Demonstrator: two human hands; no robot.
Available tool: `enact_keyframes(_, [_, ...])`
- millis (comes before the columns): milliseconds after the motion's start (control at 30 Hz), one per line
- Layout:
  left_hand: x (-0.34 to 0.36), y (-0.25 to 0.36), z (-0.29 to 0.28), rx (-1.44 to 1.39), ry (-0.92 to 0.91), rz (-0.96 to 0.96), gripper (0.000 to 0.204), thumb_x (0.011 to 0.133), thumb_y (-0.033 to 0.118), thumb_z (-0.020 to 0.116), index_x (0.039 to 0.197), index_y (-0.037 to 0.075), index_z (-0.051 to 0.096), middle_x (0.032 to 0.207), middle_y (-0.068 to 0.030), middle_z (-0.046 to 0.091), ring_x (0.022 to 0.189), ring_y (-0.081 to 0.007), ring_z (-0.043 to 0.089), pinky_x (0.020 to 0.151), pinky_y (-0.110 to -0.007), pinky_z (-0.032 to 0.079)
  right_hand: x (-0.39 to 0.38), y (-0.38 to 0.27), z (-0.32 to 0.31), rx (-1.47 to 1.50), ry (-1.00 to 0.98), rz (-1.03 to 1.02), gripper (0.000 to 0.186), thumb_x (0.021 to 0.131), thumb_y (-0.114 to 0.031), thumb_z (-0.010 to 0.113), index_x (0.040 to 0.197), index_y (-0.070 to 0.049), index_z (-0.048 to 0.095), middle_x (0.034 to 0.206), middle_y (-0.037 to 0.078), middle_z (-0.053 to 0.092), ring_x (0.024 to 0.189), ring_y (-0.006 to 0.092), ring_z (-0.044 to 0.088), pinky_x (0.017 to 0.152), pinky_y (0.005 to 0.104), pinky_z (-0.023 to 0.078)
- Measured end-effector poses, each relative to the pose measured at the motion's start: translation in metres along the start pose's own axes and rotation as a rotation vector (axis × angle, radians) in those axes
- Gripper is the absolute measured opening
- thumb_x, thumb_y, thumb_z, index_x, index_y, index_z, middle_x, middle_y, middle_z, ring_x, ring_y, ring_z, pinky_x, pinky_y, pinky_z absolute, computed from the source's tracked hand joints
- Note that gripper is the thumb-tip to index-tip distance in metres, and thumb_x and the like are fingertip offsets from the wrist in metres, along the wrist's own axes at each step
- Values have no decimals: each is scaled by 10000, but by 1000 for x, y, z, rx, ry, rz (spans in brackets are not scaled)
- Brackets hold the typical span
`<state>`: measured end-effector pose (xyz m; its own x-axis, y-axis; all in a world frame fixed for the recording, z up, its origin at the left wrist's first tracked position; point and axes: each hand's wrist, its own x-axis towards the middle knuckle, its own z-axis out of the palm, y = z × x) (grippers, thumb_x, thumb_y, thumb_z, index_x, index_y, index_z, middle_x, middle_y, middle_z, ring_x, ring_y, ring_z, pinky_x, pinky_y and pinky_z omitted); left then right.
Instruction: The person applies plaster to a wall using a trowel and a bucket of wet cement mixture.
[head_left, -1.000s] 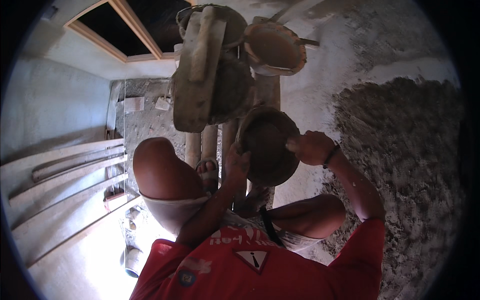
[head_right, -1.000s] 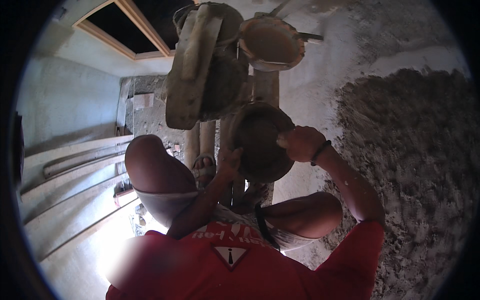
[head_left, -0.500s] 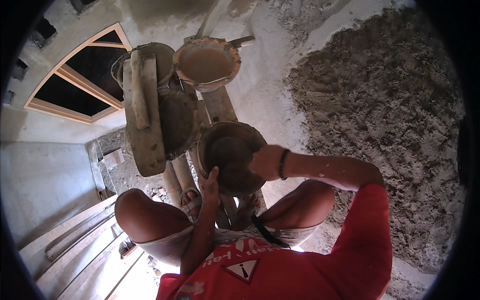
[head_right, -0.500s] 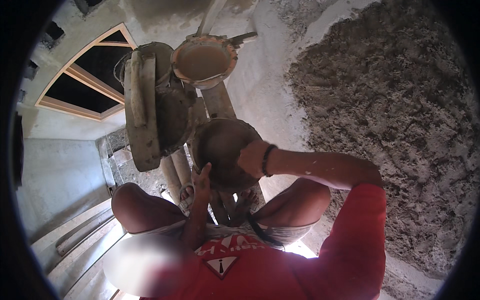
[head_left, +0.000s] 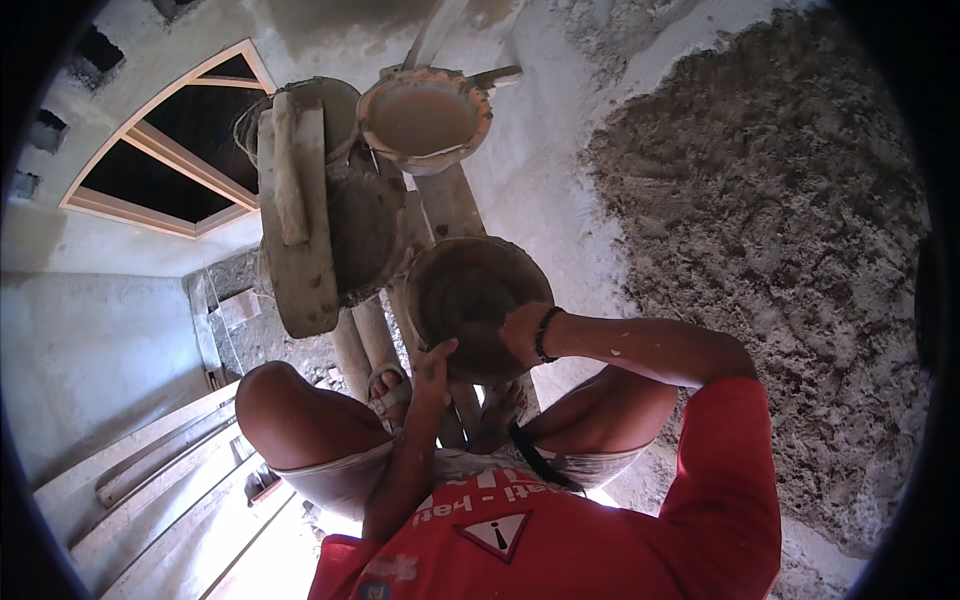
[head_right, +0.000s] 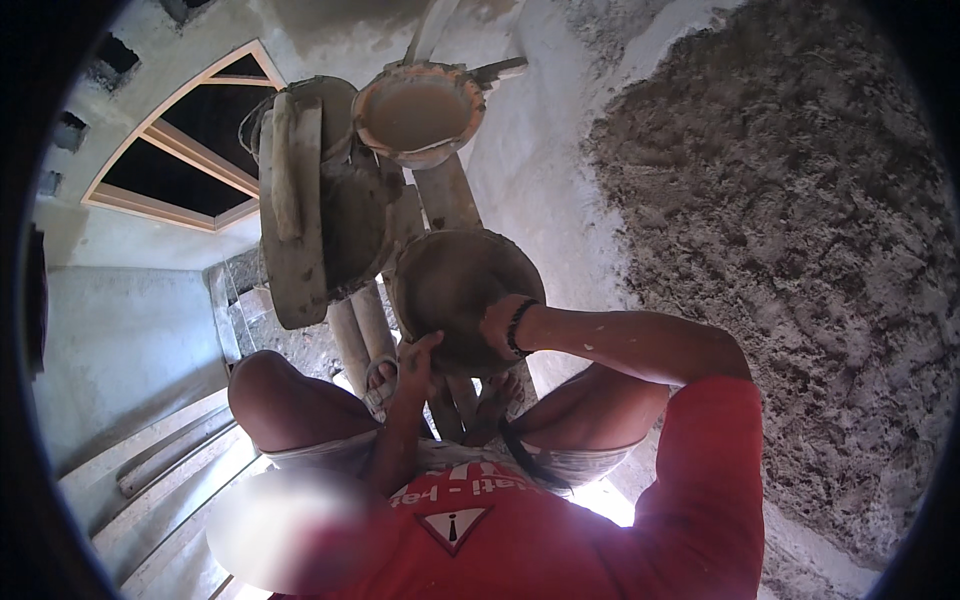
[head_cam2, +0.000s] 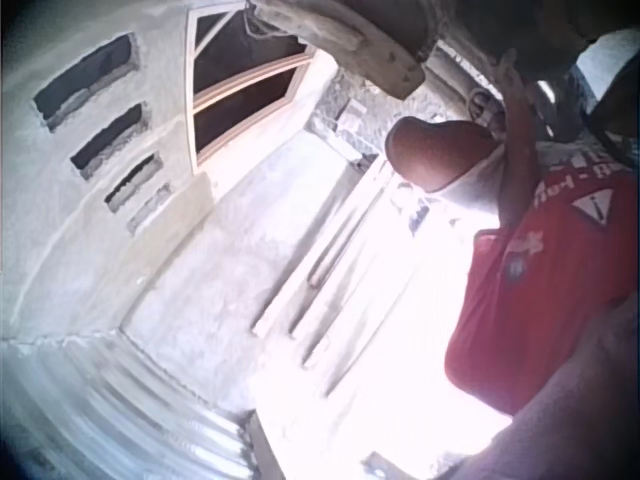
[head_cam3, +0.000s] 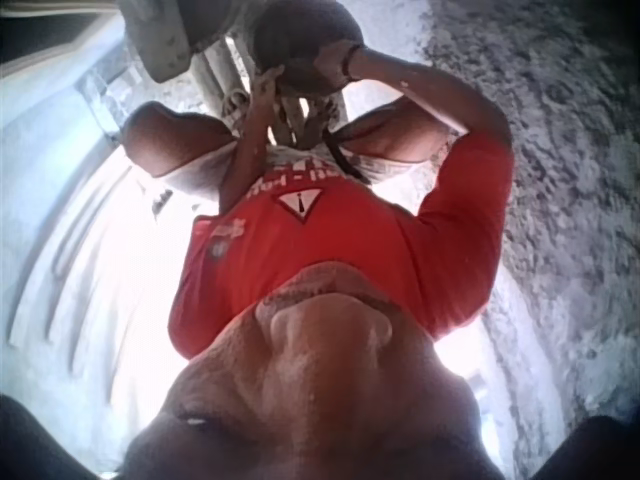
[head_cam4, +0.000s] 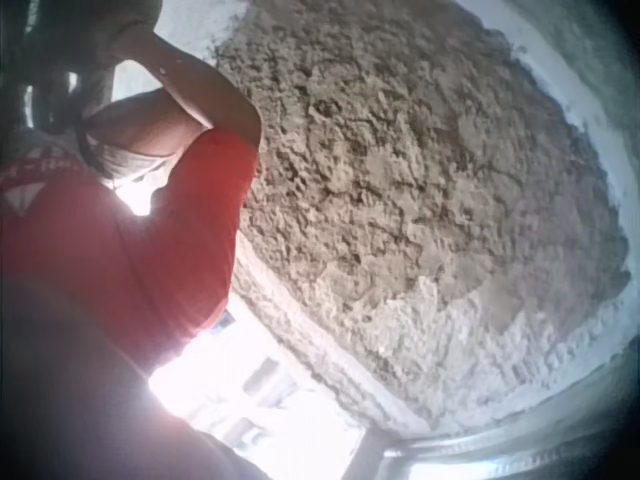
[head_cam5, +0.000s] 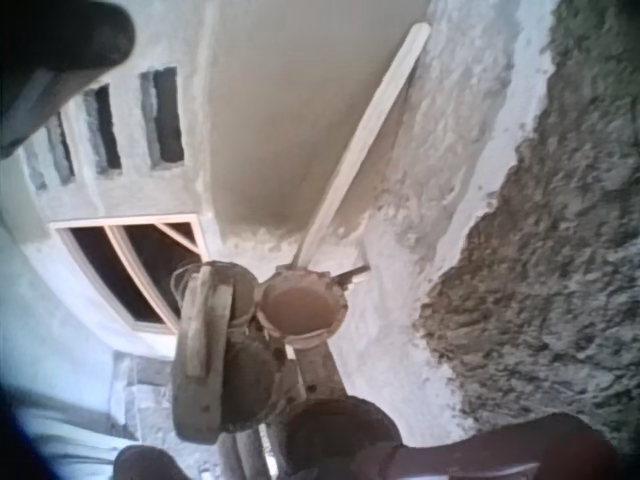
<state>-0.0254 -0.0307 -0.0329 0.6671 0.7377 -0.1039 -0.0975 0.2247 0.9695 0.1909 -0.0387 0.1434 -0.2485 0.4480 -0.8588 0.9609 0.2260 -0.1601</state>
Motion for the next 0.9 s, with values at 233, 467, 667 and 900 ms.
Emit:
enact_keyframes(233, [-12, -11, -4, 192, -49, 14, 317, 895, 73, 554, 1205, 7, 543, 1144, -172, 615, 1015, -281, 604, 875, -389, 475, -24, 42, -38, 80, 345, 147, 223, 816, -161, 523, 874, -59, 712, 965, 162, 698, 851, 307, 690, 743, 415, 551])
enact_keyframes(467, [-20, -18, -12, 554, -150, 95, 566, 643, -5, 639, 1199, 37, 546, 1235, -157, 564, 1049, -361, 514, 932, -421, 374, 36, 10, 20, 42, 379, 194, 213, 838, -149, 523, 862, -67, 718, 859, 141, 712, 826, 305, 695, 707, 409, 558])
enact_keyframes(667, [-20, -14, -14, 434, -200, -101, 559, 671, 40, 658, 1220, 56, 550, 1281, -107, 545, 1164, -338, 490, 976, -426, 363, -12, 1, 1, 31, 198, 24, 203, 835, -163, 536, 858, -64, 712, 859, 136, 709, 835, 299, 694, 732, 411, 557])
enact_keyframes(900, [-4, 11, 9, 107, 45, -348, 277, 942, 216, 517, 1165, 81, 610, 1231, -107, 560, 1193, -260, 489, 1000, -389, 399, -8, 52, -23, 3, 337, 345, 208, 814, -191, 559, 852, -63, 718, 879, 150, 709, 866, 302, 694, 740, 410, 554])
